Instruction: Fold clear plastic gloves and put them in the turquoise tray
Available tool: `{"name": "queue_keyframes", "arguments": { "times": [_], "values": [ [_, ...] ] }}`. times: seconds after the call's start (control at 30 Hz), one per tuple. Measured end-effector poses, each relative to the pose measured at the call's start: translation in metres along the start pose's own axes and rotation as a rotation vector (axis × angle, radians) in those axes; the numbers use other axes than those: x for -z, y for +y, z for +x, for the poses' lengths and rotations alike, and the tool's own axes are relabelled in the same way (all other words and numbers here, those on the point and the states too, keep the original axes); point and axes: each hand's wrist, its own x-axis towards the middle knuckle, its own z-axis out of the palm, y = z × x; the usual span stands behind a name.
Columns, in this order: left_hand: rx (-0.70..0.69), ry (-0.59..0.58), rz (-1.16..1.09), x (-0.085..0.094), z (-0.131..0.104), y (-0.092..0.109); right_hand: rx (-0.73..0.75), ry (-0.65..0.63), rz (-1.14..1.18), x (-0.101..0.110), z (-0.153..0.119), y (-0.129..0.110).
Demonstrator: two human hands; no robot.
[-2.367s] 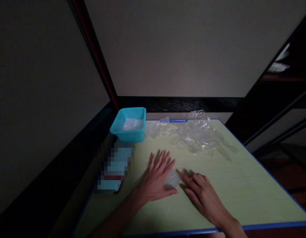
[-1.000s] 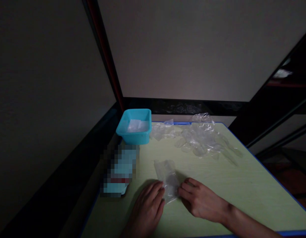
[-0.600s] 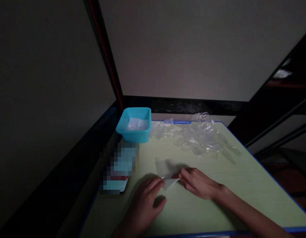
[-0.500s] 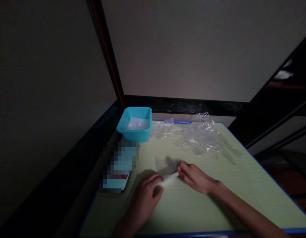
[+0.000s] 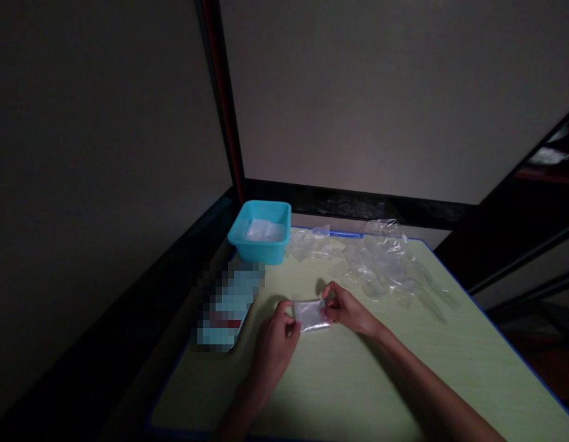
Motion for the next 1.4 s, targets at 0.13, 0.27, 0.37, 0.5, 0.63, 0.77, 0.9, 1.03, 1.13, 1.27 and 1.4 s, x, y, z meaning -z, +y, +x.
{"name": "queue_keyframes", "arguments": {
  "times": [0.13,0.27,0.37,0.5,0.63,0.77,0.9,1.03,1.13,1.27,1.4],
  "values": [
    [0.059,-0.018,0.003,0.002,0.006,0.003,-0.002,0.066,-0.023,-0.004,0.004,-0.001],
    [0.075,-0.068,0.018,0.007,0.011,0.008,0.081,0.279,-0.15,-0.01,-0.006,-0.006],
    [0.07,-0.09,0.028,0.009,0.013,0.009,0.283,0.459,-0.502,-0.015,-0.022,-0.01],
    [0.068,-0.085,0.064,0.01,0.015,0.01,0.466,0.3,-0.806,-0.027,-0.039,-0.011],
    [0.066,-0.092,0.106,0.01,0.016,0.012,0.47,0.166,-0.997,-0.037,-0.04,-0.013],
    [0.103,-0.106,0.146,0.012,0.017,0.017,0.456,0.021,-1.1,-0.039,-0.037,-0.016],
    [0.127,-0.112,0.139,0.013,0.019,0.018,0.449,-0.037,-1.128,-0.036,-0.035,-0.015],
    [0.139,-0.113,0.108,0.011,0.022,0.014,0.458,-0.043,-1.128,-0.035,-0.034,-0.012],
    [0.148,-0.115,0.063,0.011,0.022,0.01,0.432,-0.059,-1.141,-0.036,-0.034,-0.011],
    [0.149,-0.084,-0.029,0.011,0.017,0.006,0.407,-0.067,-1.137,-0.036,-0.034,-0.011],
    [0.137,-0.044,-0.048,0.012,0.013,0.003,0.396,-0.068,-1.13,-0.036,-0.034,-0.011]
  ]
}}
